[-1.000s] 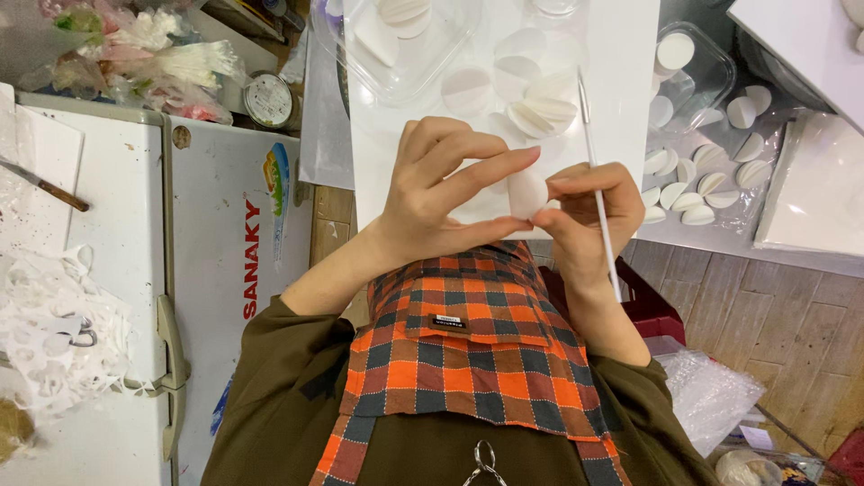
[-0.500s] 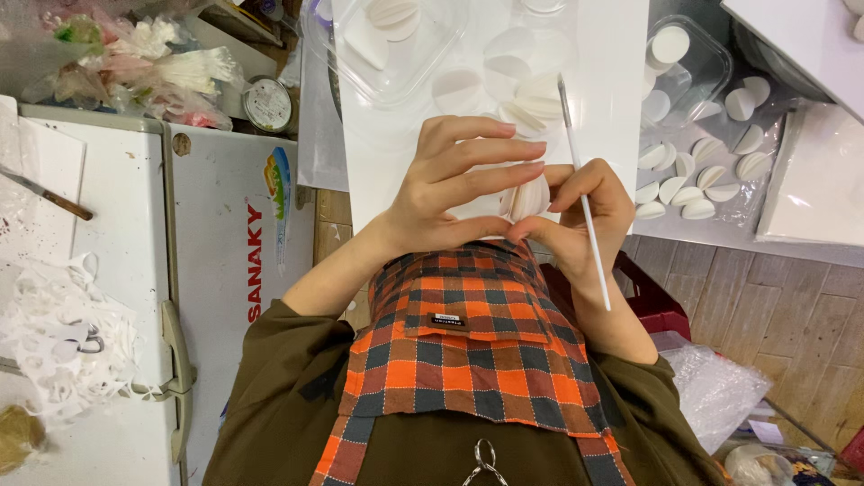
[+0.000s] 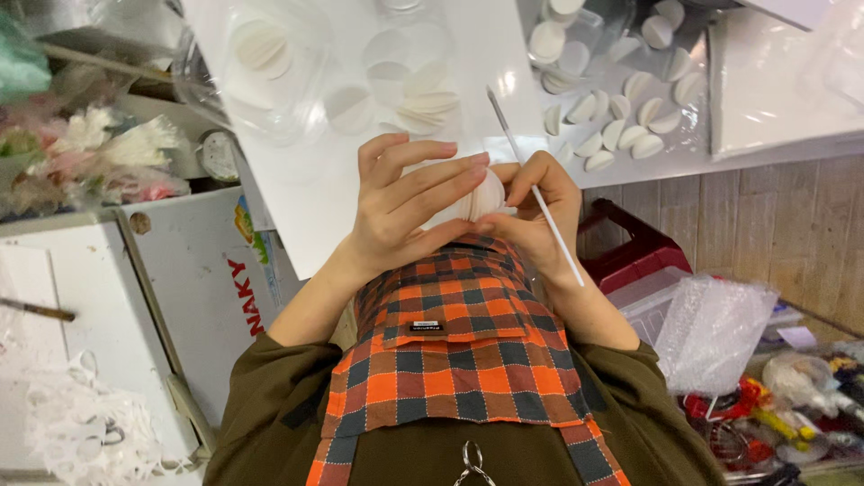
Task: The person repeatedly picks up small white petal-shaped objects, applies a clear liquid to their edges with a fine brush, and joins them together in pairs. The finished pairs are placed into a clear plastic container on the table.
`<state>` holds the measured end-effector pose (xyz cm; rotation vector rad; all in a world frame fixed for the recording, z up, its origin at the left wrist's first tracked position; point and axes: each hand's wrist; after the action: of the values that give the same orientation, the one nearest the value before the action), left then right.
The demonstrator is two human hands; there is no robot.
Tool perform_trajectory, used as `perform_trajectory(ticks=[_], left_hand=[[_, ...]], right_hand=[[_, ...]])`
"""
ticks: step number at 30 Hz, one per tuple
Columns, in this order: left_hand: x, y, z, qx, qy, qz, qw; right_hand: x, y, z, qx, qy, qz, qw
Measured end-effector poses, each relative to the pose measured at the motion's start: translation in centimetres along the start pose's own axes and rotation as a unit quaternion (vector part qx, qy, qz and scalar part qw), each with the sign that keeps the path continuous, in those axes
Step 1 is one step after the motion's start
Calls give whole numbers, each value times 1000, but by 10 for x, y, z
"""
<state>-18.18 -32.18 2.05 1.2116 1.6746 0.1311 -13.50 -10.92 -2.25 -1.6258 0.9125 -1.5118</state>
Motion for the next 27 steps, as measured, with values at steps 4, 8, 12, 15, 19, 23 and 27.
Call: perform_trajectory(ticks=[4,8,12,15,19,23,27], left_hand=[[23,13,-12,-43,-39,20,998],[25,15,-17,-78,-32,5,996],[20,11,-8,-102,-20,0,995],[13,3,2,-111,-9,-40,993],[-16,-18,19,-135,27,-134,981],[-41,-57,38,-175,58,-252,950],[-59,-99,51,-196,94,-297,930]], right_hand=[[-64,1,3,-88,92,94,987],[-168,-1,-34,-138,247,321,904],[-228,0,-67,-161,292,484,809],[-236,-8,-84,-145,266,550,778],[-228,-16,-96,-136,266,495,816],[-208,-13,-94,-163,273,378,869],[-186,-4,-81,-245,199,371,873]])
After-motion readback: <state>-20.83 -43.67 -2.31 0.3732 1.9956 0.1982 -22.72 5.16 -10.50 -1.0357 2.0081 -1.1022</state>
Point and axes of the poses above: each hand's wrist, its own z-axis away from the middle knuckle, its own x-axis out of the palm, y = z × x, and after that the axes turned 9 degrees about -x, right-handed
